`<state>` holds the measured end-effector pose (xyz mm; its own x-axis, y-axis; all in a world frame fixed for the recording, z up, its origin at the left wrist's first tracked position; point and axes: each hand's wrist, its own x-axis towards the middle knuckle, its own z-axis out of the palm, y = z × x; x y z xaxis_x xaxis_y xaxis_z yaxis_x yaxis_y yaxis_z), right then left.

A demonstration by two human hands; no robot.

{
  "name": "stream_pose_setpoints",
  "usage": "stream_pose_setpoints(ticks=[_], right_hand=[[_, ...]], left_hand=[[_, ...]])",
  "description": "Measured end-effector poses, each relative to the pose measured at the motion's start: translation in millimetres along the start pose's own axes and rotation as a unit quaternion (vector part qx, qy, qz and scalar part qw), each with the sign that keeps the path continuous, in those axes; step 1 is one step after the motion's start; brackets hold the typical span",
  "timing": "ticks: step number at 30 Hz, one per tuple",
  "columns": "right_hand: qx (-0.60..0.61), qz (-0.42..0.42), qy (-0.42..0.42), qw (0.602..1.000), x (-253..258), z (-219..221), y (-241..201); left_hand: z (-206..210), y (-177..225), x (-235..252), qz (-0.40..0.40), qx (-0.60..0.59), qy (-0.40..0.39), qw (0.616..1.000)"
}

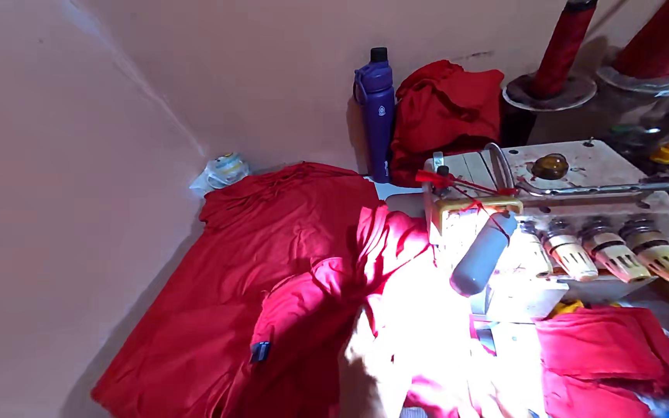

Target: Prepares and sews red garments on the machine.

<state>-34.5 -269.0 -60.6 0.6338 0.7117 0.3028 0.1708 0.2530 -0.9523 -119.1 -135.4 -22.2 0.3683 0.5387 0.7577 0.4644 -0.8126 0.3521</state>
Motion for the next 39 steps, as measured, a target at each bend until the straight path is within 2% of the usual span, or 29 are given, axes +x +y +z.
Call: stream_pose_setpoints(ticks=[3, 7, 11, 14, 16, 18, 21, 23, 26, 28, 29, 30, 31, 33, 36, 37, 39], right_hand=[[-0.033, -0.054, 0.01, 0.998, 19, 2, 12], [-0.139, -0.08, 0.028, 0.987, 48, 6, 11], [-0.25, -0.083, 0.05, 0.963, 61, 8, 4], [-0.29, -0.096, 0.055, 0.951, 60, 8, 3], [-0.283, -0.117, 0.055, 0.951, 55, 11, 8], [-0.243, -0.13, 0.052, 0.96, 47, 13, 9], [-0.159, -0.105, 0.019, 0.982, 35, 11, 9], [-0.092, -0.045, -0.03, 0.994, 30, 15, 10], [0.044, 0.063, -0.105, 0.992, 35, 31, 11], [0.128, 0.121, -0.084, 0.981, 41, 48, 9], [0.154, 0.139, -0.062, 0.976, 43, 54, 9], [0.17, 0.148, -0.045, 0.973, 44, 58, 9], [0.181, 0.146, -0.033, 0.972, 45, 59, 9], [0.174, 0.136, -0.021, 0.975, 46, 58, 11], [0.16, 0.122, -0.025, 0.979, 46, 56, 12], [0.153, 0.112, -0.027, 0.982, 46, 55, 13], [0.145, 0.105, -0.03, 0.983, 46, 54, 12]], left_hand=[[12, -10, 19, -0.003, 0.019, -0.022, 1.0], [20, -13, 50, -0.031, 0.032, -0.111, 0.993], [42, -26, 77, -0.105, -0.003, -0.188, 0.977], [66, -51, 96, -0.116, -0.071, -0.155, 0.978], [76, -73, 108, -0.147, -0.161, -0.145, 0.965], [67, -85, 104, -0.244, -0.252, -0.137, 0.926], [23, -70, 68, -0.396, -0.37, -0.001, 0.84], [-10, -50, 27, -0.446, -0.437, 0.08, 0.777], [-34, -17, -25, -0.524, -0.499, 0.1, 0.683], [-33, -8, -43, -0.546, -0.537, 0.107, 0.634], [-32, -7, -48, -0.543, -0.546, 0.116, 0.627], [-30, -9, -51, -0.532, -0.549, 0.117, 0.634], [-29, -12, -55, -0.513, -0.542, 0.11, 0.656], [-28, -22, -61, -0.461, -0.478, 0.078, 0.744], [-25, -36, -70, -0.341, -0.264, 0.051, 0.901], [-23, -40, -71, -0.291, -0.179, 0.067, 0.937], [-21, -42, -65, -0.2, -0.067, 0.107, 0.972]])
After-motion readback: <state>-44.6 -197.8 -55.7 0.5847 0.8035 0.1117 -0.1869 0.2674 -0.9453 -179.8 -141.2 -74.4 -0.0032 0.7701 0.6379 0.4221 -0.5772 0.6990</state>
